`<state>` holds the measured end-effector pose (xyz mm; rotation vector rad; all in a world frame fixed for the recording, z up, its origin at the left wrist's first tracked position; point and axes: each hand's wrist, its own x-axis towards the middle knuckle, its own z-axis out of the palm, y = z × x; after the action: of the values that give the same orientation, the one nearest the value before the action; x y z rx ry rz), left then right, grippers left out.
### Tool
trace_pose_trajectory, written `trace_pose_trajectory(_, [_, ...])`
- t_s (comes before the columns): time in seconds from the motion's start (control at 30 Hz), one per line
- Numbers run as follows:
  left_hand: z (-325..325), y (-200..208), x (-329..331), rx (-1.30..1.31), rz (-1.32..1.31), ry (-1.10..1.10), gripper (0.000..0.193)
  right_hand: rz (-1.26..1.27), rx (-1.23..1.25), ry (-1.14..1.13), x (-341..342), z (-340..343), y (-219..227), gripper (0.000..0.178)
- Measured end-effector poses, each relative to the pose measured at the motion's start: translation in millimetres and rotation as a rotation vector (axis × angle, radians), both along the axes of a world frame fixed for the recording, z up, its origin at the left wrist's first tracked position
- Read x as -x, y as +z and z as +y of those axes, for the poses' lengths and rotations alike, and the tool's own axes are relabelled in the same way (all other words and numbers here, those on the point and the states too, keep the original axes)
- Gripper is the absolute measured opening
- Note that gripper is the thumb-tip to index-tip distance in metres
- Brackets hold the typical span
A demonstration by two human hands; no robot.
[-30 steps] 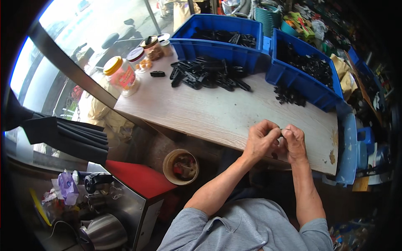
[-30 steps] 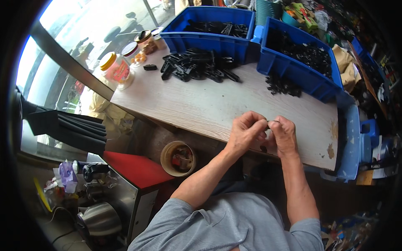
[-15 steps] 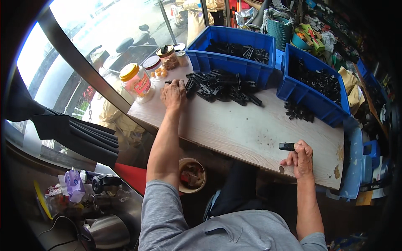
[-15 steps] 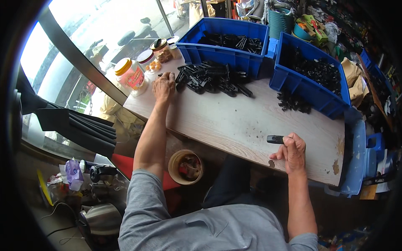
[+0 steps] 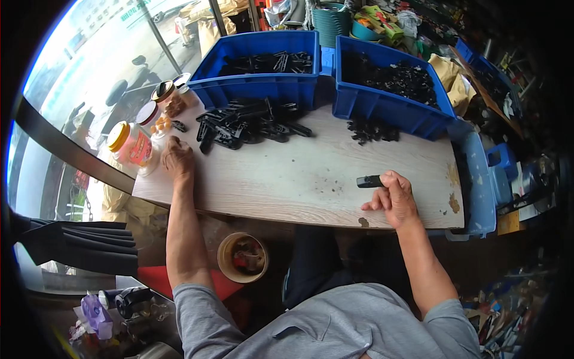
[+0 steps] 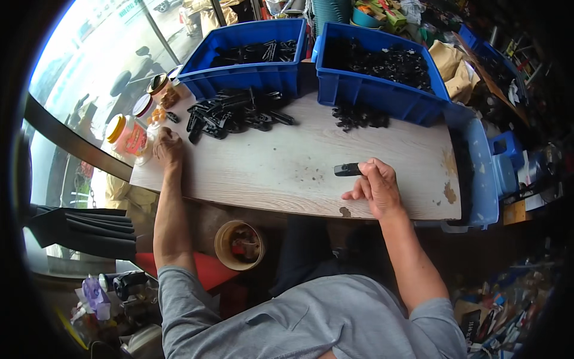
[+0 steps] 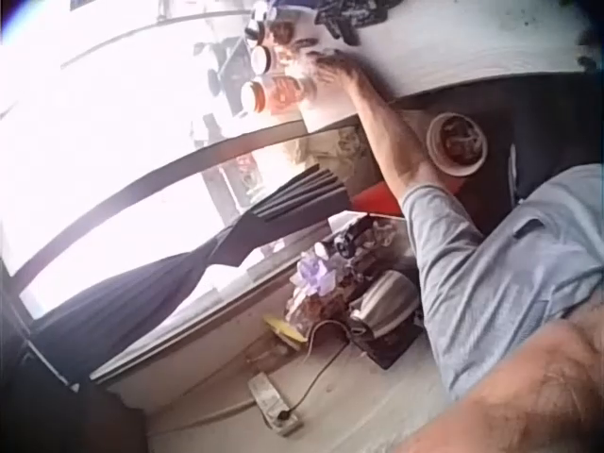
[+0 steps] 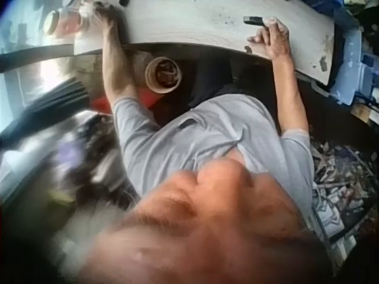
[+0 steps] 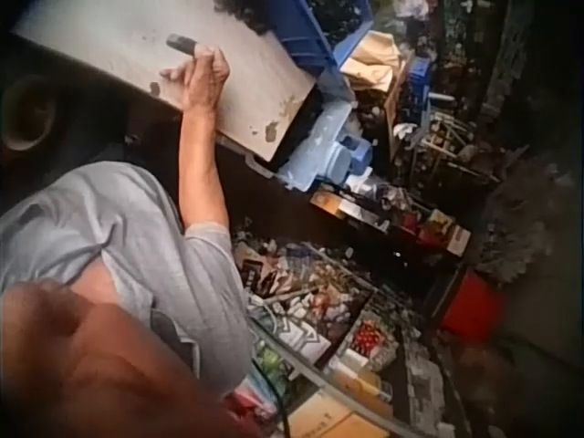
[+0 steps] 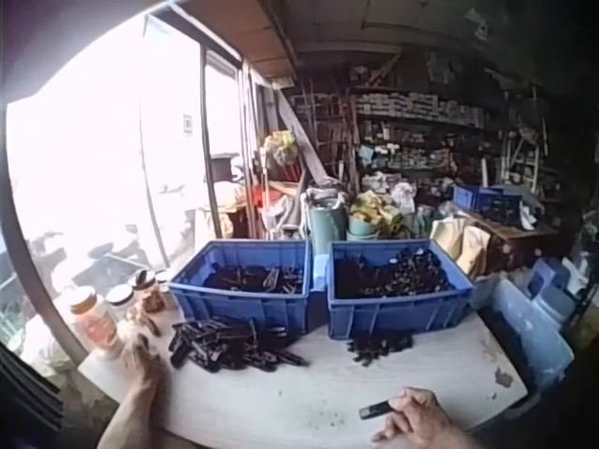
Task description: Assembling small plastic components at a production workbench.
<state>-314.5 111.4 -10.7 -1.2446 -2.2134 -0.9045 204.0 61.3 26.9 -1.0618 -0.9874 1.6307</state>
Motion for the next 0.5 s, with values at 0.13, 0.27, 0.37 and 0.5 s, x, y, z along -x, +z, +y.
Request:
trace_pose_trajectory(0.13, [5.0,0.0,-4.5,-0.033,0.049,-0.009,0.041,-0.042,0.032,-0.108,-8.5,-3.2,7.4,0.026])
trace_pose_trajectory(0.27, [18.5,9.8,-17.9,0.264,-0.086,-0.037,0.031,-0.073,0.018,-0.136,-26.3,-3.5,3.8,0.03])
trace_pose_trajectory(0.37, [12.8,9.0,-4.4,0.275,-0.036,-0.01,0.032,-0.046,0.019,-0.135,-14.9,-3.2,8.7,0.031])
trace_pose_trajectory(0.5, [18.9,9.4,-4.5,0.03,0.022,0.031,0.034,-0.088,0.01,-0.106,-15.1,-1.2,8.4,0.032])
